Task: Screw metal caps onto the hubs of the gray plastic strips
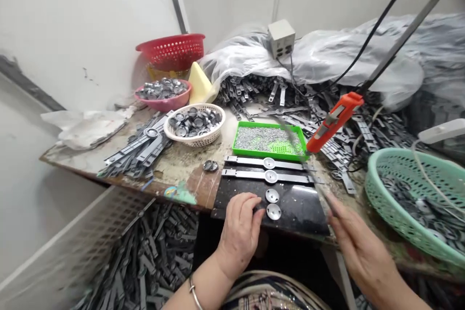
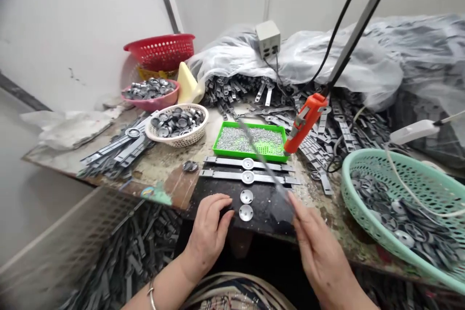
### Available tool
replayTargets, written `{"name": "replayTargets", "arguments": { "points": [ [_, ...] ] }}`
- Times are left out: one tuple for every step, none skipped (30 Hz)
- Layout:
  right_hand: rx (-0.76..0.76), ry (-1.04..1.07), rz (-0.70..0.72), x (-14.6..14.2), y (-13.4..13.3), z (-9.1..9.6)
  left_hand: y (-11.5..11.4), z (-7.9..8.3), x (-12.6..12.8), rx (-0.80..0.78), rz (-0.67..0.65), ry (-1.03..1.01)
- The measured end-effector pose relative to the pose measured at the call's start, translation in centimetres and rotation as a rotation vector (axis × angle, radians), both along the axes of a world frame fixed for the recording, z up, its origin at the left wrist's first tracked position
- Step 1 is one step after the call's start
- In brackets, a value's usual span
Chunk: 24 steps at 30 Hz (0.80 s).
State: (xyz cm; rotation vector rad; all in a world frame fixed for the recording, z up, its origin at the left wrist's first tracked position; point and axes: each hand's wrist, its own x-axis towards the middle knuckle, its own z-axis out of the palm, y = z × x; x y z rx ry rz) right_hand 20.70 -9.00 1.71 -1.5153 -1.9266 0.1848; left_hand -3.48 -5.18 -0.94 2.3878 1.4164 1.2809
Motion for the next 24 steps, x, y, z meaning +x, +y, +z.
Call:
{"name": "replayTargets", "arguments": {
  "points": [
    [-0.019,-0.035,0.086,-0.4,0.5,-0.4,-0.4,0.0,-0.1,0.006,0.009,0.006],
    [-0.035,-0.067,0.153,-0.7,1.1,-0.6,-0.8,0.0,-0.1,0.018,0.011,0.019],
    [-0.034,-0.104,0.201,-0.9,1.8,-0.8,-1.1,0.0,-0.1,0.035,0.006,0.035],
    [-0.027,-0.147,0.233,-1.0,2.4,-0.9,-1.4,0.1,-0.1,0.053,-0.002,0.050],
    [-0.012,-0.195,0.255,-1.0,3.0,-1.0,-1.6,0.1,-0.1,0.069,-0.012,0.063],
    [0.009,-0.245,0.267,-1.0,3.5,-1.1,-1.8,0.1,-0.1,0.079,-0.023,0.074],
    [0.032,-0.291,0.270,-0.9,3.9,-1.3,-1.9,0.1,0.0,0.083,-0.030,0.084],
    [0.050,-0.337,0.269,-0.8,4.2,-1.4,-1.9,0.1,0.0,0.082,-0.033,0.092],
    [0.059,-0.381,0.264,-0.6,4.4,-1.5,-1.9,0.2,0.0,0.078,-0.033,0.100],
    [0.064,-0.422,0.256,-0.5,4.6,-1.6,-1.8,0.2,0.0,0.072,-0.032,0.107],
    [0.069,-0.458,0.247,-0.4,4.7,-1.7,-1.7,0.3,0.0,0.066,-0.031,0.111],
    [0.074,-0.488,0.236,-0.3,4.9,-1.7,-1.6,0.3,0.1,0.061,-0.031,0.112],
    [0.082,-0.511,0.223,-0.2,5.0,-1.8,-1.5,0.4,0.2,0.056,-0.035,0.113],
    [0.087,-0.529,0.213,-0.2,5.1,-1.9,-1.5,0.4,0.2,0.052,-0.042,0.114],
    [0.094,-0.541,0.207,-0.3,5.1,-2.0,-1.4,0.5,0.3,0.046,-0.049,0.117],
    [0.101,-0.548,0.204,-0.4,5.2,-2.1,-1.3,0.6,0.4,0.039,-0.058,0.121],
    [0.107,-0.551,0.205,-0.5,5.2,-2.2,-1.2,0.7,0.4,0.032,-0.066,0.126],
    [0.114,-0.551,0.206,-0.7,5.2,-2.1,-1.1,0.8,0.4,0.025,-0.074,0.130],
    [0.123,-0.546,0.206,-0.9,5.1,-2.0,-0.9,0.9,0.4,0.021,-0.081,0.135],
    [0.133,-0.535,0.202,-0.9,5.1,-1.6,-0.6,1.0,0.2,0.025,-0.086,0.140],
    [0.139,-0.516,0.198,-0.9,5.2,-1.1,-0.2,1.1,0.0,0.039,-0.084,0.143],
    [0.145,-0.489,0.191,-0.6,5.3,-0.3,0.3,1.2,-0.3,0.061,-0.074,0.145],
    [0.156,-0.455,0.183,-0.1,5.7,0.7,0.8,1.3,-0.7,0.089,-0.054,0.141],
    [0.169,-0.415,0.169,0.7,6.2,1.7,1.4,1.3,-1.1,0.117,-0.022,0.133]
  ]
}}
